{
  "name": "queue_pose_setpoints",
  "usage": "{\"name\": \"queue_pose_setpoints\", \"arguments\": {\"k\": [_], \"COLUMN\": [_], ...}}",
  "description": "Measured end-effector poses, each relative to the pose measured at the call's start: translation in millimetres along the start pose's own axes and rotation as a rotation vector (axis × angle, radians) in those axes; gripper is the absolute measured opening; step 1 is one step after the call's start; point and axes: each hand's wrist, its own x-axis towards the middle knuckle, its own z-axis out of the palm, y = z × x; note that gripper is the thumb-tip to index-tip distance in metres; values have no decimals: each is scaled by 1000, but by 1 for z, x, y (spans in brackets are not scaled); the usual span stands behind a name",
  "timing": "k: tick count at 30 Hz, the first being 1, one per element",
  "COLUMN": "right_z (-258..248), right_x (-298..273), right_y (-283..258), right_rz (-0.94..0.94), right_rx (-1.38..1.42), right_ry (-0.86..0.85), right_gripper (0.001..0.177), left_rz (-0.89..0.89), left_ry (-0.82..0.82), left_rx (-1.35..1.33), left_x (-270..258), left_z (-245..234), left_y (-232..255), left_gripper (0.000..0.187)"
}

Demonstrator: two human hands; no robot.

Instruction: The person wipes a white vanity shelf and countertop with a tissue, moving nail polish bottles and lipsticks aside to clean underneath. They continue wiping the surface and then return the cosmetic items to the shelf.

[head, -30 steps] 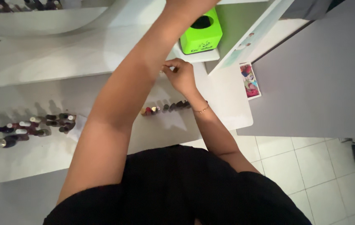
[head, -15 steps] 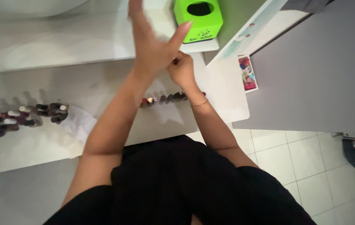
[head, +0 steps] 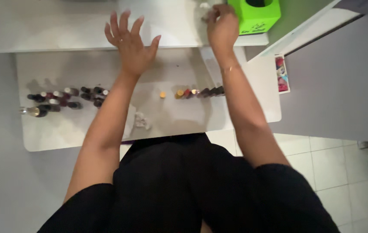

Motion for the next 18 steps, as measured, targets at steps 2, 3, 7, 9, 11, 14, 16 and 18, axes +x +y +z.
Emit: {"name": "queue_pose_setpoints", "arguments": {"k": [2,3,7,9,11,14,16,18], "right_z": [25,35,67,77,88,106,111,101], "right_x": [7,14,18,7,-2,-22,-33,-30], "right_y": [22,35,64,54,22,-52,-97,-109], "right_rz": [6,1,-4,19,-4,-155,24,-5], "right_rx": [-125,-198,-420,-353,-199,38,97,219], "right_ry": [-18,-14,25,47,46,45,-209,-368], "right_gripper": [11,10,9,8,7,11,16,8], "left_rz": [30,24,-49,-142,-160,-110,-112,-123], "left_ry": [-37,-50,-41,-14,4,-23,-78,-110], "left_rx": [38,40,-72,-91,-49,90,156,179], "left_x": [-3,-2,-4,-8,-6,-4,-3,-3], "left_z": [-3,-3,1,7,16,23,23,23], "left_y": [-24,-32,-52,-50,-46,-43,-43,-43], "left_gripper": [64,63,55,51,51,55,58,62]}}
